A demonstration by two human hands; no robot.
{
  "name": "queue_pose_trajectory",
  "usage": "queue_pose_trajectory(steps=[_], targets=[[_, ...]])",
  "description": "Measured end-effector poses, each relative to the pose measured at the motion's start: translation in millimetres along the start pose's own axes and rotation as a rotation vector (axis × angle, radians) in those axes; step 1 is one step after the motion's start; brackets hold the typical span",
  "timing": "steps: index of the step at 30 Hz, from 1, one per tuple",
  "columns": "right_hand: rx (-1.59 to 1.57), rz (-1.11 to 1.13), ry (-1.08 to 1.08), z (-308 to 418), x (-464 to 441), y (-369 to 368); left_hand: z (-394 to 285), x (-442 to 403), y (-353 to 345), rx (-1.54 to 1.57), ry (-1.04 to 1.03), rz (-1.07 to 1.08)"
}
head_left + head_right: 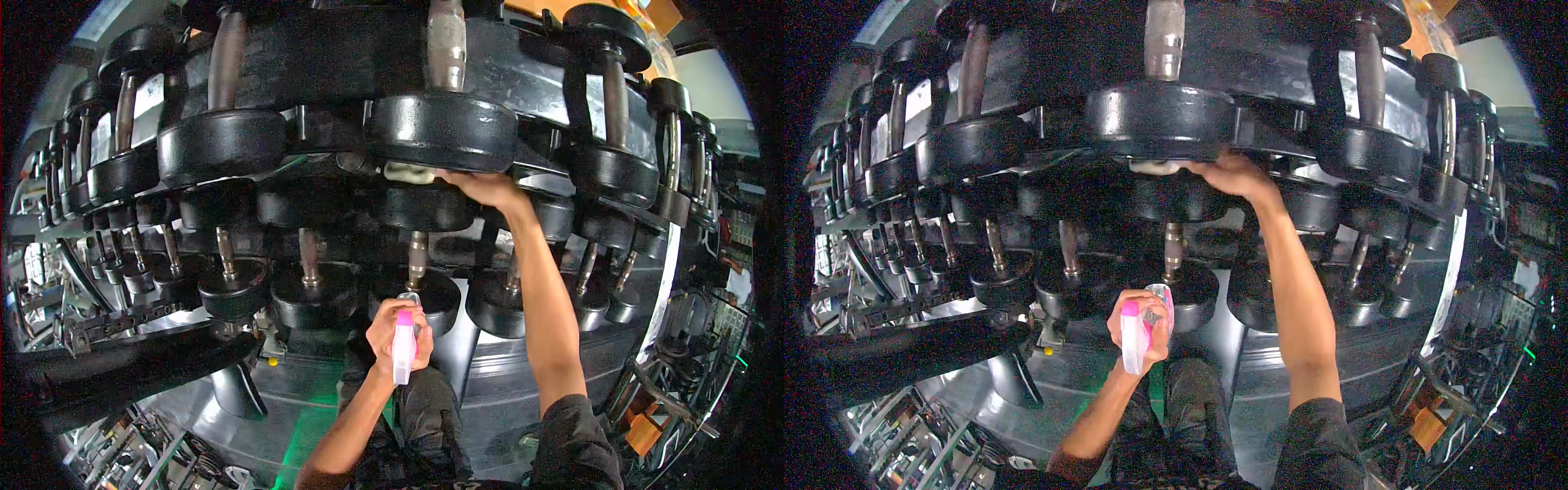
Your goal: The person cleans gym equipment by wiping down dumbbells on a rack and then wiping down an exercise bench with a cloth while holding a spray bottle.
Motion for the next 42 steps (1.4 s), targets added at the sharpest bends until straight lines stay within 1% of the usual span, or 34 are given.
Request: queue_pose_trajectory(steps=[1, 3, 4, 5, 7, 8, 9, 11, 12, 13, 15, 16, 17, 19, 20, 22, 23, 25, 26, 28, 29, 31, 32, 33, 34, 35, 36, 37, 38, 39, 41, 42], targets=[[-0.134, -0.076, -0.015, 9, 13, 0, -1, -2, 0, 0.005, -0.003, 0.001], [-0.132, -0.175, 0.242, 33, 25, -3, -6, -7, 1, -0.009, -0.09, 0.014], [-0.034, -0.155, 0.274, 45, 34, -5, -4, -5, 0, -0.021, -0.086, 0.001], [0.001, -0.104, 0.129, 42, 32, -17, -2, -6, 1, -0.023, -0.084, -0.004], [-0.011, 0.008, 0.116, 64, 19, -33, -2, 0, 2, -0.033, -0.073, 0.019], [0.135, 0.013, 0.225, 76, 14, -48, 4, 6, 1, 0.046, 0.014, -0.004], [0.282, 0.017, 0.338, 86, 8, -64, 2, 5, 1, 0.047, 0.012, 0.002], [0.615, -0.135, 0.692, 87, 1, -112, -4, -3, 2, -0.073, -0.048, 0.025], [0.579, -0.103, 0.547, 94, -10, -129, -5, -5, 1, -0.073, -0.067, 0.018], [0.575, -0.103, 0.549, 95, -7, -130, -5, -6, 1, -0.077, -0.066, 0.019], [0.716, -0.209, 0.632, 110, 5, -121, -6, -7, 0, -0.088, -0.105, 0.018], [0.747, -0.211, 0.703, 112, 16, -115, -3, -3, 0, -0.095, -0.077, 0.025], [0.752, -0.215, 0.699, 111, 26, -105, -4, -3, 0, -0.09, -0.08, 0.029], [0.593, -0.112, 0.712, 105, 49, -88, -3, -3, 0, -0.075, -0.06, 0.013], [0.595, -0.111, 0.712, 99, 63, -82, -4, -3, 0, -0.073, -0.06, 0.012], [0.415, -0.217, 0.454, 79, 86, -60, -5, -5, 0, -0.021, -0.084, 0.007], [0.421, -0.215, 0.451, 65, 98, -61, -5, -6, 0, -0.014, -0.082, 0.007], [0.252, -0.645, 0.252, 22, 117, -54, -4, -7, 1, 0.0, -0.077, 0.024], [0.254, -0.645, 0.254, 17, 117, -57, -3, -7, 0, 0.002, -0.078, 0.021], [-0.335, -0.752, -0.338, -29, 124, -61, -4, -5, 0, -0.024, -0.128, 0.016], [-0.336, -0.754, -0.337, -27, 121, -61, -5, -5, 0, -0.024, -0.13, 0.016], [-0.134, -0.832, -0.032, -8, 110, -57, -4, -4, 1, -0.022, -0.072, 0.007], [0.049, -0.865, 0.101, 17, 108, -58, -4, -3, 2, -0.023, -0.072, 0.006], [0.136, -0.808, 0.137, 35, 105, -62, -5, -3, 2, -0.054, -0.103, 0.018], [0.23, -0.561, 0.128, 50, 92, -69, -6, -4, 2, -0.085, -0.136, 0.031], [0.45, -0.506, 0.311, 71, 83, -80, -6, -3, 2, -0.09, -0.14, 0.033], [0.497, -0.411, 0.386, 87, 72, -91, -3, -2, 1, -0.053, -0.106, 0.02], [0.62, -0.335, 0.469, 102, 63, -105, -1, -1, 1, -0.017, -0.074, 0.005], [0.771, -0.195, 0.477, 103, 50, -129, -1, -2, 1, -0.046, -0.109, 0.033], [0.858, -0.174, 0.562, 103, 41, -147, -1, -2, 0, -0.051, -0.115, 0.031], [1.061, 0.142, 0.376, 107, 20, -170, 1, -2, 0, -0.055, -0.065, -0.004], [1.058, 0.138, 0.376, 105, 17, -168, -1, -2, 1, -0.091, -0.109, -0.008]])
Point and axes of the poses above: each hand's wrist, its own x-axis away from the middle knuckle, its own y-axis out of the back of the hand, z = x × y, the point moved 5 cm from there along -x, towards the middle knuckle, and after that the axes turned 9 degrees about -x, right-handed, at the moved point
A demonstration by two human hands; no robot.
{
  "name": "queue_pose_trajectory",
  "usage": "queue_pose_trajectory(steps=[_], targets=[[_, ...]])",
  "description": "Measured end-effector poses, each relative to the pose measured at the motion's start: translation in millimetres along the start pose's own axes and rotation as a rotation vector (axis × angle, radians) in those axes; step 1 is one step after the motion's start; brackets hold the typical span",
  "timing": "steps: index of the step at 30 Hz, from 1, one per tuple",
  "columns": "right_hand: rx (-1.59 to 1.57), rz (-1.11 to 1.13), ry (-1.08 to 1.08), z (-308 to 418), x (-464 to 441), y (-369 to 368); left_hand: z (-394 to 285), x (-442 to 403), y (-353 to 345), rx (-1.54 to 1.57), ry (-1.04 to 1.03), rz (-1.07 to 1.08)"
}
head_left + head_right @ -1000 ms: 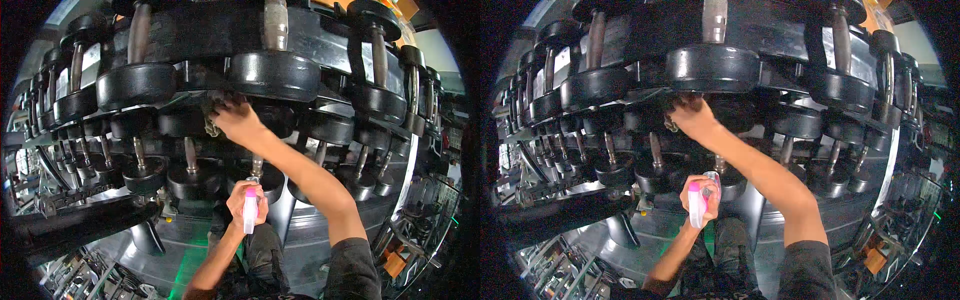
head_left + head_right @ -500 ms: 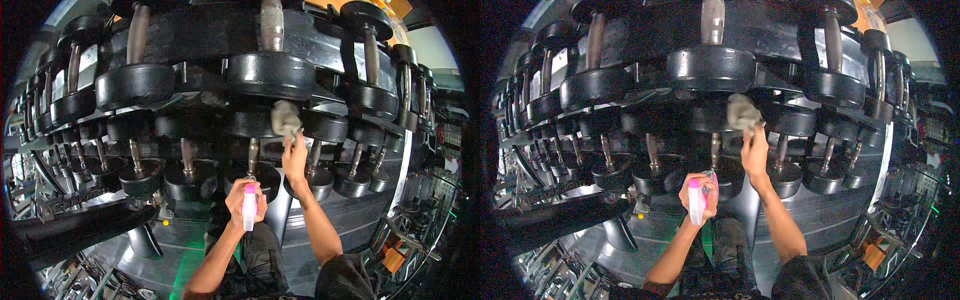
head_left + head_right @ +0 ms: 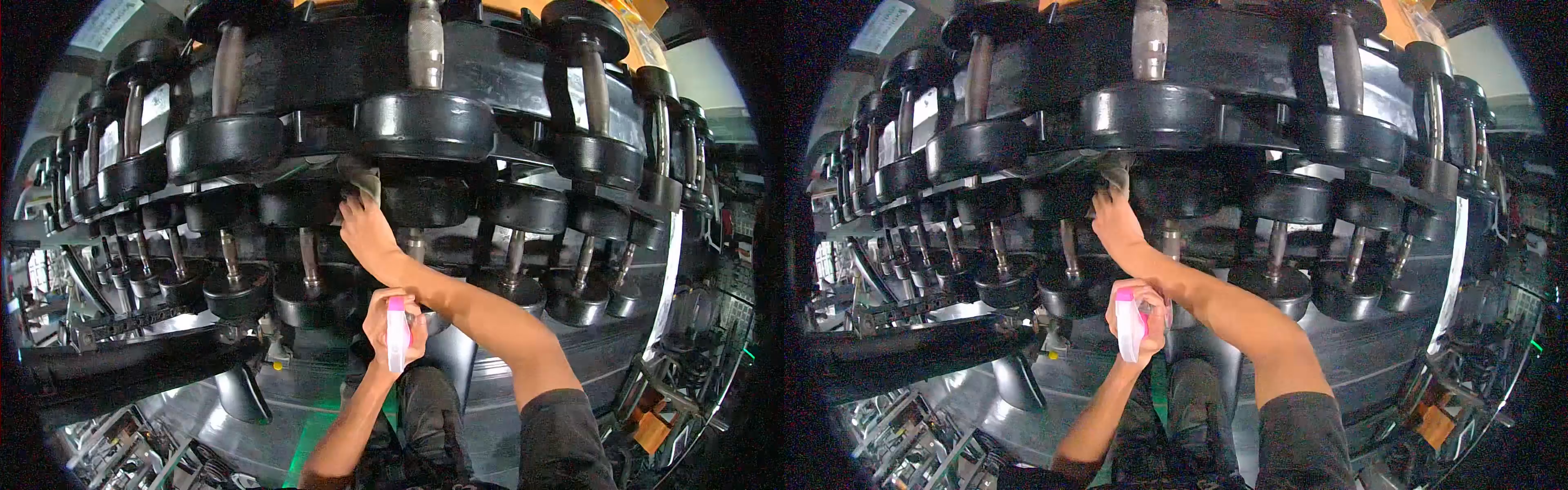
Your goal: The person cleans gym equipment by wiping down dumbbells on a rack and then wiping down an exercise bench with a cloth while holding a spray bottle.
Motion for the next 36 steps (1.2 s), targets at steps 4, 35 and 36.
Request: queue_pose_trajectory(steps=[4, 35, 36], targets=[[-0.181, -0.305, 0.045, -19, 28, 11, 1, 6, -1, 0.024, 0.071, 0.033], [-0.176, -0.186, -0.061, -9, 6, 14, 7, 12, -1, 0.026, 0.151, -0.014], [-0.164, -0.181, -0.044, -9, 5, 12, 7, 11, -1, 0.023, 0.159, -0.013]])
Point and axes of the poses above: each hand's wrist, its own x-axis away from the middle knuckle, its own y-axis out of the back of the hand, z = x × y, the point moved 5 cm from there along -x, towards the middle knuckle, and after that the axes turned 9 degrees about -x, right-handed, at the moved point
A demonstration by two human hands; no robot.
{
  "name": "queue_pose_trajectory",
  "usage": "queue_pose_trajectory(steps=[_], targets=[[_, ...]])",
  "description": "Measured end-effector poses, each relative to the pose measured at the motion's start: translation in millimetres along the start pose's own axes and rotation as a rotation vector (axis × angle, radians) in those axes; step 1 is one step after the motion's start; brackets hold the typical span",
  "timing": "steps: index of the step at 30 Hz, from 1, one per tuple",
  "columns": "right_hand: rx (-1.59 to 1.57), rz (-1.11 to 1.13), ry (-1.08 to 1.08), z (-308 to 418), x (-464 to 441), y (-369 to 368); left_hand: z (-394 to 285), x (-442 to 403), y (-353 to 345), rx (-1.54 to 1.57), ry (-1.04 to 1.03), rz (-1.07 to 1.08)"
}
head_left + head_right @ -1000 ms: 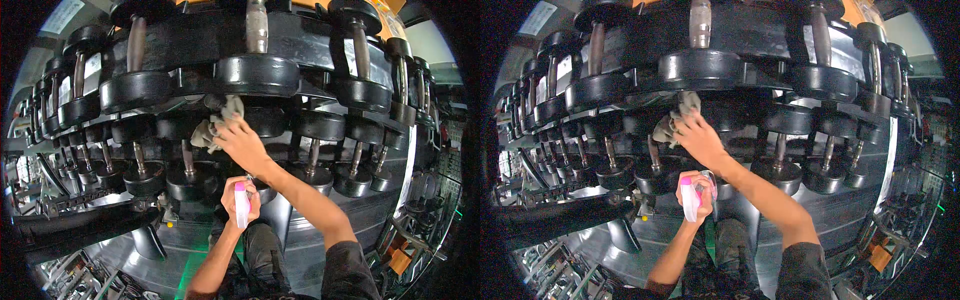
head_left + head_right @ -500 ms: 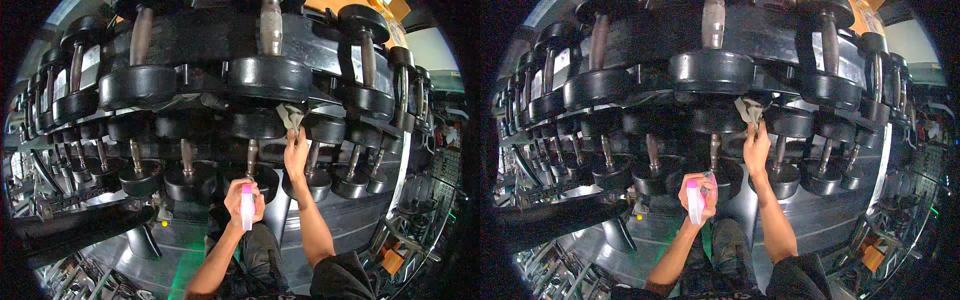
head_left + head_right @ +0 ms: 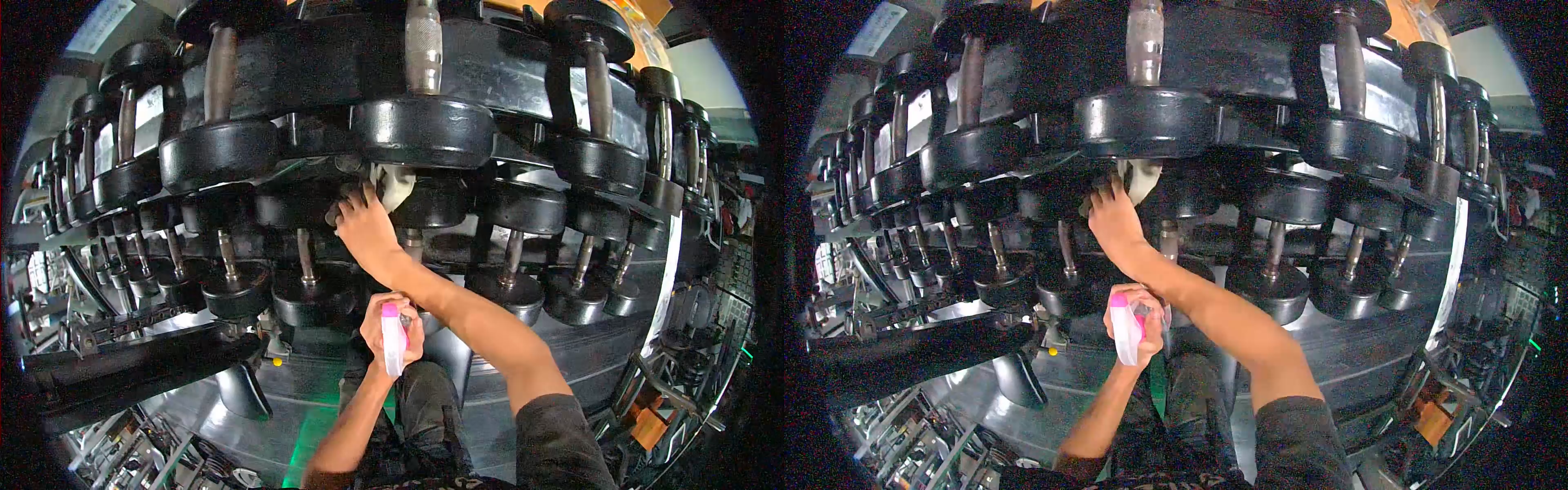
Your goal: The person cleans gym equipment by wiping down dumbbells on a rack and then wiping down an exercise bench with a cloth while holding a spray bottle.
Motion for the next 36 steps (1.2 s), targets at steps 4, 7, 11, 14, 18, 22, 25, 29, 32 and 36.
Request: queue_pose_trajectory(steps=[4, 7, 11, 14, 18, 22, 25, 29, 32, 36], targets=[[-0.18, -0.181, 0.066, -20, 31, 21, -5, -4, -1, -0.027, -0.05, 0.027], [-0.327, -0.409, -0.037, -42, 72, 44, -6, -8, 1, -0.055, -0.047, 0.015], [-0.488, -0.64, -0.442, -89, 125, 22, -8, -8, 1, -0.047, -0.097, 0.039], [-0.886, -0.8, -0.827, -120, 144, -9, -8, -7, 0, -0.009, -0.04, 0.028], [-0.709, -0.761, -0.67, -102, 124, 17, -6, -6, 1, -0.037, -0.075, 0.033], [-0.431, -0.403, -0.278, -49, 72, 48, -8, -8, 2, -0.068, -0.094, 0.041], [-0.134, -0.221, -0.009, -12, 25, 18, -8, -7, 1, -0.091, -0.18, 0.064], [0.025, -0.147, 0.006, 2, 4, -1, -1, -1, 0, -0.021, -0.122, 0.001], [-0.259, -0.283, 0.11, -14, 29, 12, 8, 3, -2, 0.015, -0.055, 0.032], [-0.405, -0.43, -0.153, -50, 85, 36, 0, -4, 0, -0.063, -0.182, 0.033]])
Point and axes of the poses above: each hand's wrist, its own x-axis away from the middle knuckle, its own y-axis out of the back of the hand, z = x × y, the point moved 5 cm from there along -x, towards the middle knuckle, and after that the axes turned 9 degrees about -x, right-handed, at the moved point
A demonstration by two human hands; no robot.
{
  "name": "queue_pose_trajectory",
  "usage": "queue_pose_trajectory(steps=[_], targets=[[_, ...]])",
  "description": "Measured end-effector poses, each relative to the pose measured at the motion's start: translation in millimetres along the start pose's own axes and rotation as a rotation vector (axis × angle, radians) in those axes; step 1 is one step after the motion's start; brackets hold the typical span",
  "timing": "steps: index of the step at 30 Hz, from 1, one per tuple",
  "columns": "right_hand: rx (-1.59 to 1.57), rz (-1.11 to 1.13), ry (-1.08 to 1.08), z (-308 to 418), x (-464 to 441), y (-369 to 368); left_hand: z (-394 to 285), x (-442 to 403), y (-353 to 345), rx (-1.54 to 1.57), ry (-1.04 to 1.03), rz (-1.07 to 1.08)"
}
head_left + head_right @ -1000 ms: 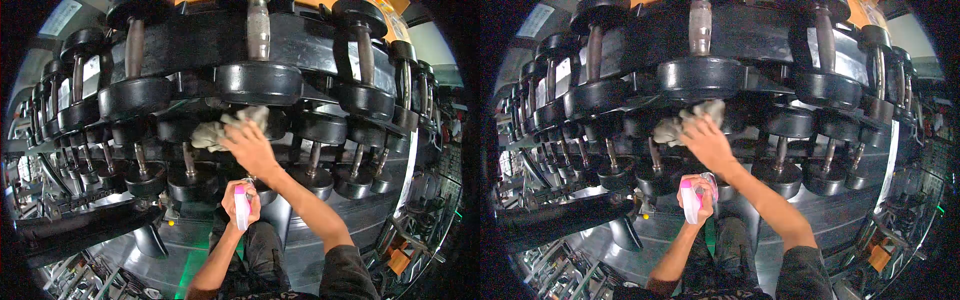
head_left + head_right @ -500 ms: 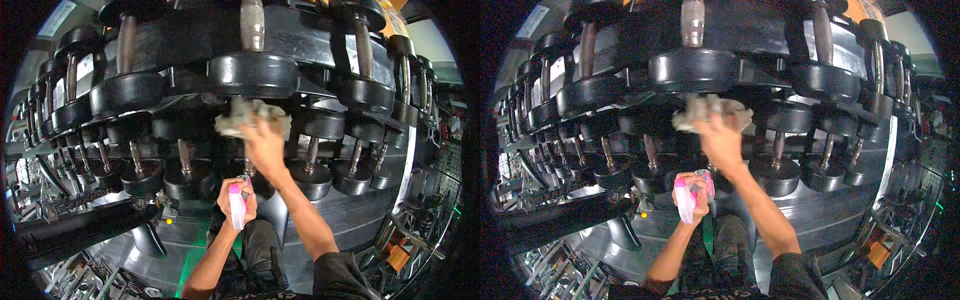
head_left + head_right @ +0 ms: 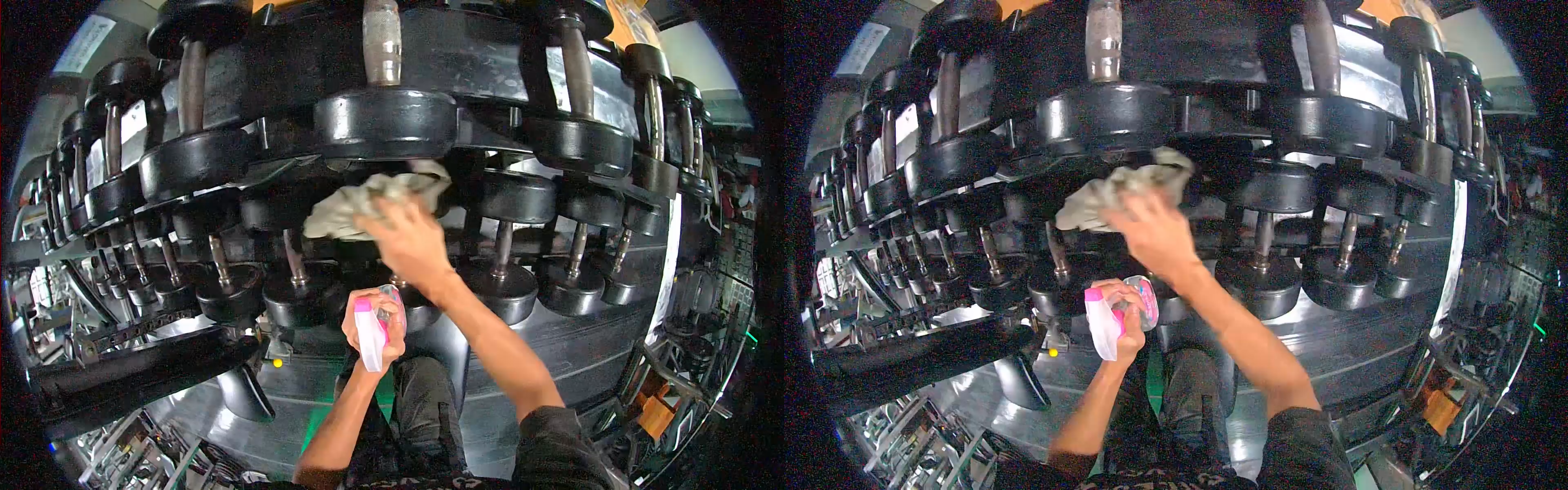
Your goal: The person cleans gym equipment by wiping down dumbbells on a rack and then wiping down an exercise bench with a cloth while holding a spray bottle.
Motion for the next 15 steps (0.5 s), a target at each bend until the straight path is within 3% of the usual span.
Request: queue_pose_trajectory(steps=[3, 5, 6, 7, 9, 10, 11, 13, 15], targets=[[-0.116, -0.255, -0.326, -38, 30, 24, -2, 3, -3, 0.065, 0.1, 0.089], [-0.447, -0.459, -0.678, -79, 45, 18, 0, 4, -1, 0.052, 0.079, 0.092], [-0.598, -0.399, -1.011, -89, 54, 15, 0, 5, -2, 0.034, 0.055, 0.099], [-0.59, -0.522, -0.817, -87, 49, 18, 1, 7, -2, 0.036, 0.055, 0.098], [-0.594, -0.481, -0.889, -77, 39, 19, 5, 11, -3, 0.063, 0.092, 0.119], [-0.352, -0.587, -0.672, -73, 37, 12, 4, 13, -3, 0.064, 0.092, 0.12], [-0.255, -0.527, -0.588, -61, 30, 10, 2, 11, -3, 0.057, 0.079, 0.123], [-0.174, -0.136, -0.425, -27, 5, 13, 2, 10, -2, 0.043, 0.064, 0.13], [-0.033, 0.067, -0.098, 4, -17, -12, 5, 12, -2, 0.071, 0.112, 0.103]])
Point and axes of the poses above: each hand's wrist, its own x-axis away from the middle knuckle, its own y-axis out of the back of the hand, z = x × y, the point moved 5 cm from there along -x, towards the middle knuckle, and after that the axes turned 9 degrees about -x, right-handed, at the moved point
